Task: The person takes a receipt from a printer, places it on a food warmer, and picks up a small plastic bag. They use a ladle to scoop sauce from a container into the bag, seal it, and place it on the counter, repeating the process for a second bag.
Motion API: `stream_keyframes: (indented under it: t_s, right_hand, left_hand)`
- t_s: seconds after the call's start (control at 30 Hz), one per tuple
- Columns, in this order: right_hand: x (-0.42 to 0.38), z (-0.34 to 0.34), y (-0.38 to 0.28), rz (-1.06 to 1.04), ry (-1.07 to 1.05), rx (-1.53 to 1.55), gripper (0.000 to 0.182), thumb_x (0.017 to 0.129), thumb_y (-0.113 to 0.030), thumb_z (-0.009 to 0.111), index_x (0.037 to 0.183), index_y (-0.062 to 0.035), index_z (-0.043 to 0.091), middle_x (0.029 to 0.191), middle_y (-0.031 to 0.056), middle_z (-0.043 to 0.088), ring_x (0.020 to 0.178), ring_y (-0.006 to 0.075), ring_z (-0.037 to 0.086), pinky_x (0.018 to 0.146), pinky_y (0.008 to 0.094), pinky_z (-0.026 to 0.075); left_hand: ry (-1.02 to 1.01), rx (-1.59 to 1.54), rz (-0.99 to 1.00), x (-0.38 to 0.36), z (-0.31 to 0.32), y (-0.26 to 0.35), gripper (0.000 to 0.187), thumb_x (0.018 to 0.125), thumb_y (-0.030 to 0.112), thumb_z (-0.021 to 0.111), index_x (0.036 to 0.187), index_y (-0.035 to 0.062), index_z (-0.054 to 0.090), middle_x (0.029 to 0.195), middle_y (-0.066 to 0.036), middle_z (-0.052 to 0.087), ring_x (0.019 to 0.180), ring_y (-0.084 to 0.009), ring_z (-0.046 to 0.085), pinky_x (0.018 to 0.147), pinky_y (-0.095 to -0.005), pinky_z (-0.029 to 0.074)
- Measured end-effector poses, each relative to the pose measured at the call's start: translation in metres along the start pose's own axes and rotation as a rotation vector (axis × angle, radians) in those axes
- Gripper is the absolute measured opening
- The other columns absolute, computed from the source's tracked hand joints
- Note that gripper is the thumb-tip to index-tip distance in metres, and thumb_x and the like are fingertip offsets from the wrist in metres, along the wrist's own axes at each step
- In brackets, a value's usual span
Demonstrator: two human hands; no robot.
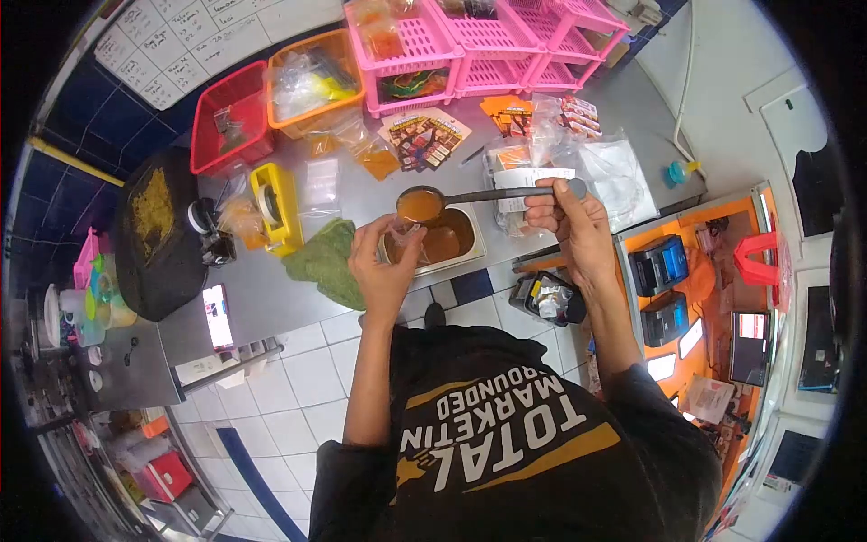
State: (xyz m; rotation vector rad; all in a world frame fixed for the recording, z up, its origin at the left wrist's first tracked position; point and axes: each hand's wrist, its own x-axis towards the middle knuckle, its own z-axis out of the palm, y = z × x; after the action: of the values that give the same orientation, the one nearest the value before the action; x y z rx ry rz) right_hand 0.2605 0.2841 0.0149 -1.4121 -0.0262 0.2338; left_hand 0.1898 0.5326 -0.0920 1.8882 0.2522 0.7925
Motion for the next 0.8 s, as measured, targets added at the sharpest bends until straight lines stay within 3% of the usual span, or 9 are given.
stream_keyframes:
  t_s: [0.17,0.27,0.33,0.53,0.73,0.8]
  right_hand:
    - [0.0,0.002,-0.004,-0.033,0.012,-0.033,0.034,0.108,-0.027,0.053,0.117,0.0026,0.067,0.095,0.0154,0.075,0.078,0.0162,0.073,0.076,0.0282,0.06]
    - [-0.001,0.005,-0.008,-0.082,0.004,-0.074,0.033,0.108,-0.027,0.052,0.117,0.0026,0.066,0.095,0.0155,0.075,0.078,0.0165,0.072,0.077,0.0292,0.06]
    - [-0.003,0.007,-0.011,-0.11,-0.01,-0.09,0.033,0.108,-0.026,0.052,0.117,0.0024,0.066,0.095,0.0155,0.075,0.078,0.0166,0.072,0.077,0.0297,0.06]
    - [-0.014,0.017,-0.023,-0.222,-0.049,-0.216,0.031,0.108,-0.023,0.052,0.114,0.0027,0.068,0.095,0.0134,0.075,0.084,0.0147,0.072,0.075,0.0274,0.058]
    - [-0.026,0.024,-0.033,-0.346,-0.128,-0.323,0.027,0.107,-0.018,0.054,0.115,0.0042,0.068,0.097,0.0131,0.075,0.089,0.016,0.073,0.079,0.0279,0.058]
    - [-0.03,0.024,-0.04,-0.402,-0.225,-0.487,0.025,0.106,-0.015,0.056,0.118,0.0035,0.068,0.099,0.0127,0.075,0.093,0.0181,0.073,0.083,0.0288,0.057]
  left_hand:
    - [0.019,0.056,0.05,0.003,0.003,0.0,0.038,0.073,0.015,0.09,0.104,0.0028,0.072,0.096,-0.011,0.07,0.09,-0.0254,0.067,0.082,-0.0367,0.054]
    - [-0.003,0.023,0.013,0.003,0.005,0.002,0.039,0.076,0.013,0.088,0.107,-0.001,0.069,0.1,-0.012,0.07,0.094,-0.0211,0.069,0.088,-0.0337,0.053]
    - [0.028,-0.006,0.008,0.003,0.008,-0.001,0.039,0.074,0.017,0.09,0.106,0.0037,0.072,0.1,-0.011,0.069,0.092,-0.026,0.067,0.083,-0.0373,0.053]
    - [0.041,-0.018,0.01,0.003,0.01,0.003,0.039,0.075,0.018,0.089,0.108,0.0049,0.072,0.098,-0.01,0.069,0.092,-0.0258,0.067,0.084,-0.0373,0.052]
    - [0.057,-0.005,0.023,0.002,0.013,-0.002,0.039,0.076,0.019,0.089,0.108,0.0053,0.072,0.098,-0.01,0.069,0.092,-0.025,0.067,0.084,-0.0358,0.052]
    - [0.057,-0.015,-0.003,0.001,0.013,-0.002,0.038,0.076,0.019,0.089,0.108,0.0053,0.072,0.099,-0.01,0.069,0.092,-0.0247,0.067,0.084,-0.0357,0.052]
